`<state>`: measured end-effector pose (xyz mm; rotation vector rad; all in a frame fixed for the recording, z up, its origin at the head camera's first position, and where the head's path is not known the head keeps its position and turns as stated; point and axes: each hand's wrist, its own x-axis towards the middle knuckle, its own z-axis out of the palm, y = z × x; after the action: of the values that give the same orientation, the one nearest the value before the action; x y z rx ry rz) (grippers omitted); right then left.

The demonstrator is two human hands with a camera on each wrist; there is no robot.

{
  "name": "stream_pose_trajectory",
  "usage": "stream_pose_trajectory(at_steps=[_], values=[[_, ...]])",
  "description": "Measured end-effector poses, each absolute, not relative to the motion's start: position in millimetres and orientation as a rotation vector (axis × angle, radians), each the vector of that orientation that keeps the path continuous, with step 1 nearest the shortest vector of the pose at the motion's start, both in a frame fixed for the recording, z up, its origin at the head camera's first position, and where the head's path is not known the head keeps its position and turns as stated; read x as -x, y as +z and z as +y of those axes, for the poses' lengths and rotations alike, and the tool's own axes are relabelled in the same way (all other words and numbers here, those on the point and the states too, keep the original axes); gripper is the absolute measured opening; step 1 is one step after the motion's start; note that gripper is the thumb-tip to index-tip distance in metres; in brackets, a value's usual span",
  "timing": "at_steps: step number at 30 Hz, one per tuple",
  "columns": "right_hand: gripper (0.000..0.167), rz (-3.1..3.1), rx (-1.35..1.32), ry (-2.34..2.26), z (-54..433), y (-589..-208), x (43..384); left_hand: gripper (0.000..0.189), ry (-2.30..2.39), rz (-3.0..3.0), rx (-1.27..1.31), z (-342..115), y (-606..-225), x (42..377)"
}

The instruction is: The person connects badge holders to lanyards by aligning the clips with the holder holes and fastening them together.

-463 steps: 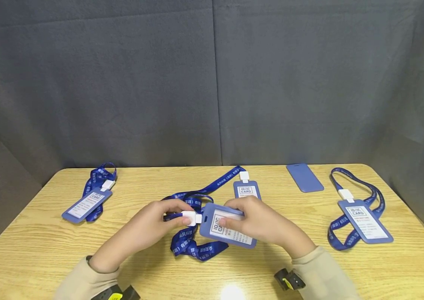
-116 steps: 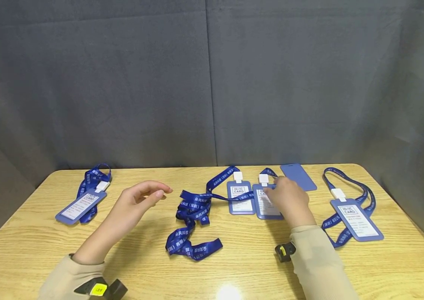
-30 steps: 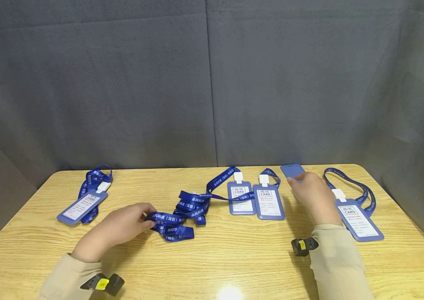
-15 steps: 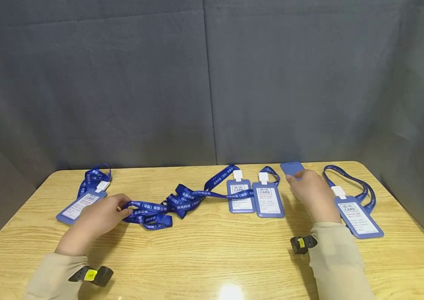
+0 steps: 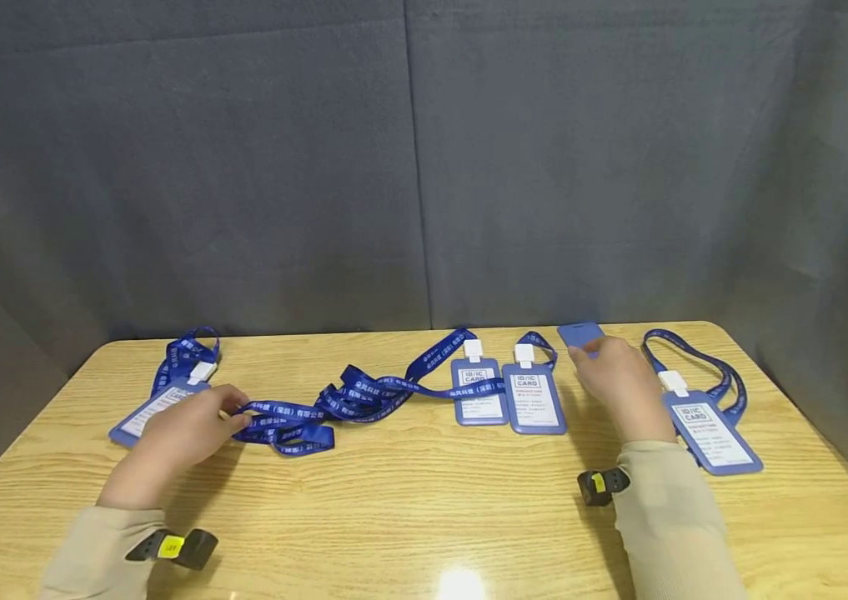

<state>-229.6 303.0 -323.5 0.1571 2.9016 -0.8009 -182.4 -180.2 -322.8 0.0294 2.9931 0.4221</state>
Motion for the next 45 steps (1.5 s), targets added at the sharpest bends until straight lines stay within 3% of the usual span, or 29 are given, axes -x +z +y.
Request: stream_pose_trajectory(at_steps=[17,21,31,45], values=[[0.041,3.089,-0.081,-0.682,316.5,-341.2,265.6,0.035,0.491,2.966,-0.143,-177.8,-313.9,181.8],[0.046,3.090,-0.082,-0.580,321.0,-346.3,272.0,0.041,0.504,2.945,-0.179,-175.6,-314.1,183.8],[0.078,2.919,-0.113,-0.384,337.7,-360.1,287.4,0.047,0.510,2.951,-0.194,-175.0,-316.9,184.7],[0.042,2.969,0.200,-0.044,319.3,-355.3,284.7,0.047,0.521,2.936,-0.210,-178.0,-317.5,182.5]])
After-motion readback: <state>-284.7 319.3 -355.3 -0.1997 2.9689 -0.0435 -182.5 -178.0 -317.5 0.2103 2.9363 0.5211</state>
